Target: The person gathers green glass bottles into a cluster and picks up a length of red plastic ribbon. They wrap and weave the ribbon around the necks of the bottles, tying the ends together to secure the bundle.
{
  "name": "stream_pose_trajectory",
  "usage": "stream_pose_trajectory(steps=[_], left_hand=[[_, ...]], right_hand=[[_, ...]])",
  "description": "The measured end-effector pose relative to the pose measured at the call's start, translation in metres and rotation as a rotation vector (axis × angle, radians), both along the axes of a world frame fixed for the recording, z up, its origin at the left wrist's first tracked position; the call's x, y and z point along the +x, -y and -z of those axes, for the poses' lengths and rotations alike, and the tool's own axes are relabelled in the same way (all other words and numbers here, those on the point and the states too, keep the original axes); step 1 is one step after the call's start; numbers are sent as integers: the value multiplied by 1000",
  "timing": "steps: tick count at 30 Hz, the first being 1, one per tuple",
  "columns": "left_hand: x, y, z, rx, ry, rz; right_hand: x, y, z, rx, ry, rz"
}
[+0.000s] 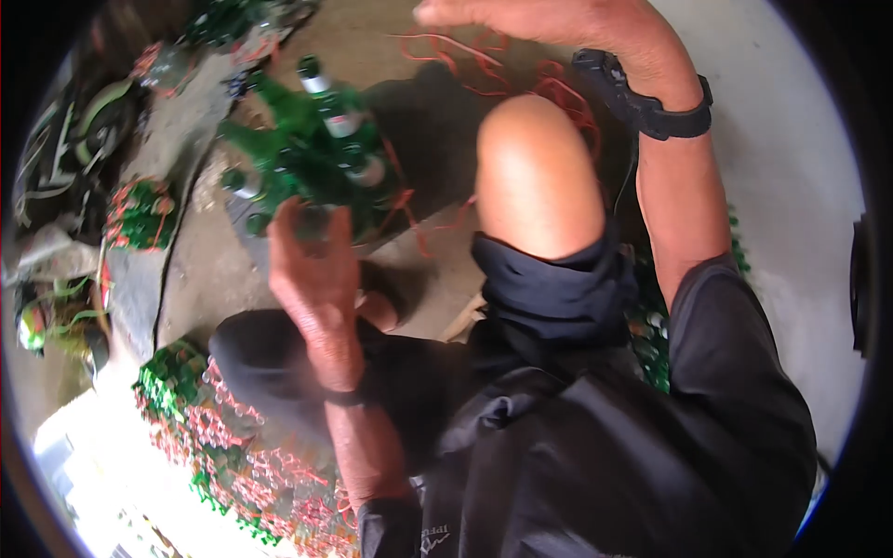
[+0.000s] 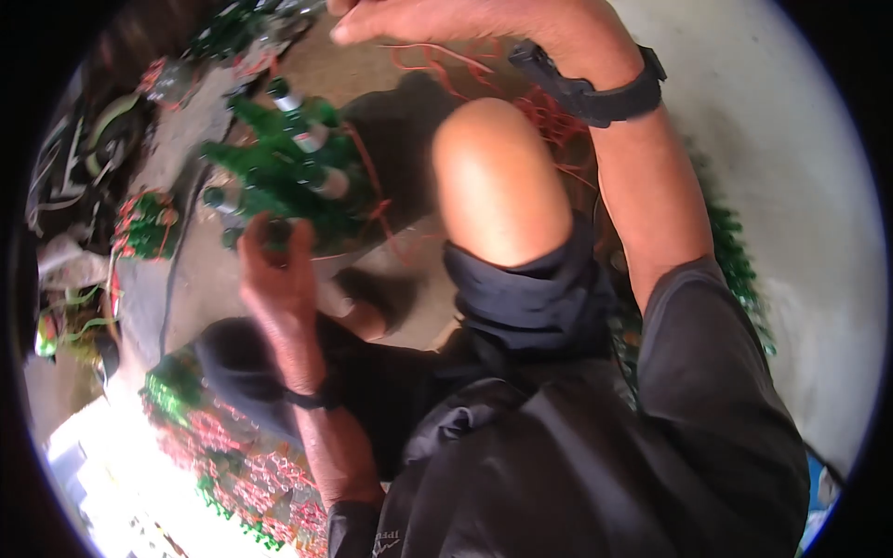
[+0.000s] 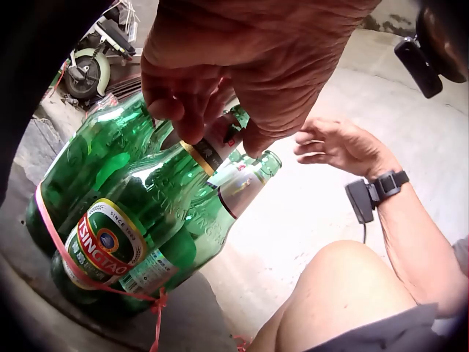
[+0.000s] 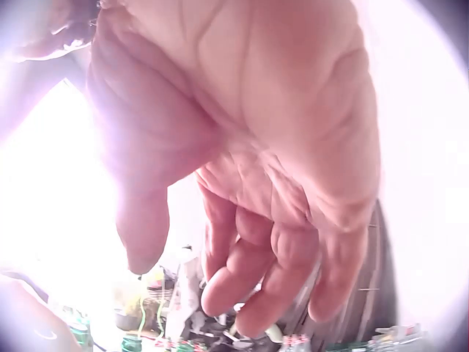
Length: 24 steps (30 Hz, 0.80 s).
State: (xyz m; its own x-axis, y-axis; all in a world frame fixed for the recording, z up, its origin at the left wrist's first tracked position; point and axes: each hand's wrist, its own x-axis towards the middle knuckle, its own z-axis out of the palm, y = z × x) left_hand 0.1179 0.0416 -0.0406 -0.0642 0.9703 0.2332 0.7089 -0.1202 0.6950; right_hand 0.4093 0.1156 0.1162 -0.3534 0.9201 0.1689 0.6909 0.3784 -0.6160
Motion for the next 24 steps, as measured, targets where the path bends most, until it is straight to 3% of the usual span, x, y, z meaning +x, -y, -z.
stream_pose_trajectory(steps=[2, 3, 7, 9, 13, 15, 16, 18, 24], left_hand=[[6, 4, -9, -56, 108, 6], [5, 4, -7, -67, 122, 38], [-2, 4, -1, -14, -58, 43], [-7, 1, 5, -20, -52, 73], [-10, 0, 10, -3, -34, 74], [-15, -1, 14, 11, -23, 72], [-17, -1, 15, 8, -26, 80], [-18, -1, 16, 5, -27, 70], [-20, -2, 19, -9, 16, 69]], right_hand=[[33, 22, 4, -16, -118, 170], [53, 35, 1, 11, 10, 198], [115, 91, 28, 46, -50, 379], [138, 122, 37, -87, -28, 573], [214, 184, 99, -188, -31, 703], [241, 219, 123, -250, 244, 752], [249, 238, 136, -254, 241, 758], [262, 271, 161, -470, 470, 864], [259, 346, 214, -817, 708, 975]])
